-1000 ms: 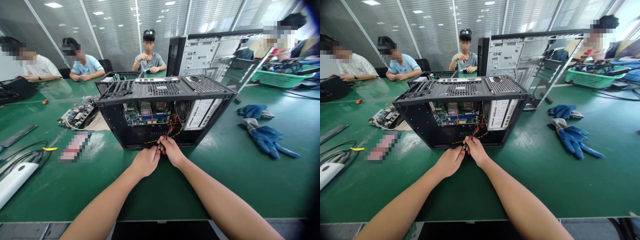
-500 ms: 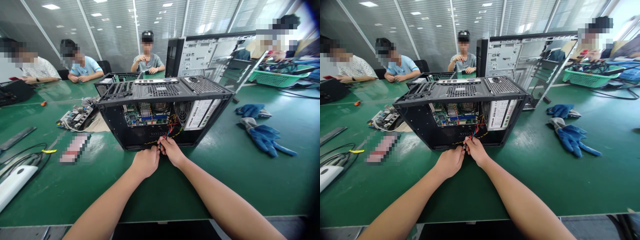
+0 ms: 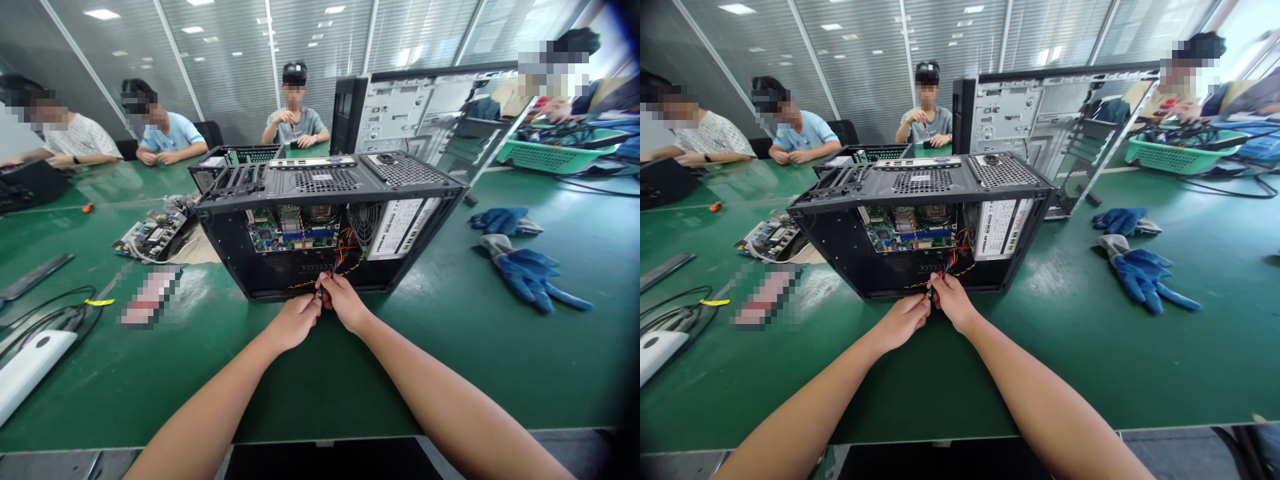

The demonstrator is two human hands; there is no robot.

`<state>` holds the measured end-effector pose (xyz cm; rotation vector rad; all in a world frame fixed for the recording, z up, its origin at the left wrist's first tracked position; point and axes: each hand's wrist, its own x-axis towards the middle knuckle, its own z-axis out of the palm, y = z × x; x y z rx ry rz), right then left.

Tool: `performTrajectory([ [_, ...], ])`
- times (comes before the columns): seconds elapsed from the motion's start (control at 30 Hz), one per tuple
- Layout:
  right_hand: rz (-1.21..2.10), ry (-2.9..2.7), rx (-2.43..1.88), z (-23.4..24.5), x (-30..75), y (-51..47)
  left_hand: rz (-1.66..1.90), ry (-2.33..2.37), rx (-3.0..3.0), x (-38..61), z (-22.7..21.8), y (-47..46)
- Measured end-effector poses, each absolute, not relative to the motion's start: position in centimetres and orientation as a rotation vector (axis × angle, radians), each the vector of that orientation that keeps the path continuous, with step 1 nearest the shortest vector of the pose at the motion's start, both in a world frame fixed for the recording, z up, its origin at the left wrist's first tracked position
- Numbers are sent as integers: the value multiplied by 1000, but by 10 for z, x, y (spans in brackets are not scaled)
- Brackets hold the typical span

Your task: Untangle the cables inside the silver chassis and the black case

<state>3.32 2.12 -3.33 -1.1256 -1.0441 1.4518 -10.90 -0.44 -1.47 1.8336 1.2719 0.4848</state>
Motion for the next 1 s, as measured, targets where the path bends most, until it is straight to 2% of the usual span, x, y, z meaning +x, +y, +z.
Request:
performTrajectory([
  [0.13, 1448, -1065, -1118, -34, 33, 22, 485, 1333, 1971, -108, -11, -7],
  [0.37, 1399, -1131, -1081, -34, 33, 23, 120, 1675, 2348, -104, -6, -13],
  [0.53, 1397, -1127, -1080, -33, 33, 23, 57, 1740, 2410, -102, -10, -11],
  [0.8, 1402, -1116, -1132, -29, 34, 22, 142, 1721, 2338, -100, -11, -14],
  [1.0, 1434, -1097, -1115, -28, 38, 22, 533, 1203, 1912, -112, -8, -3],
])
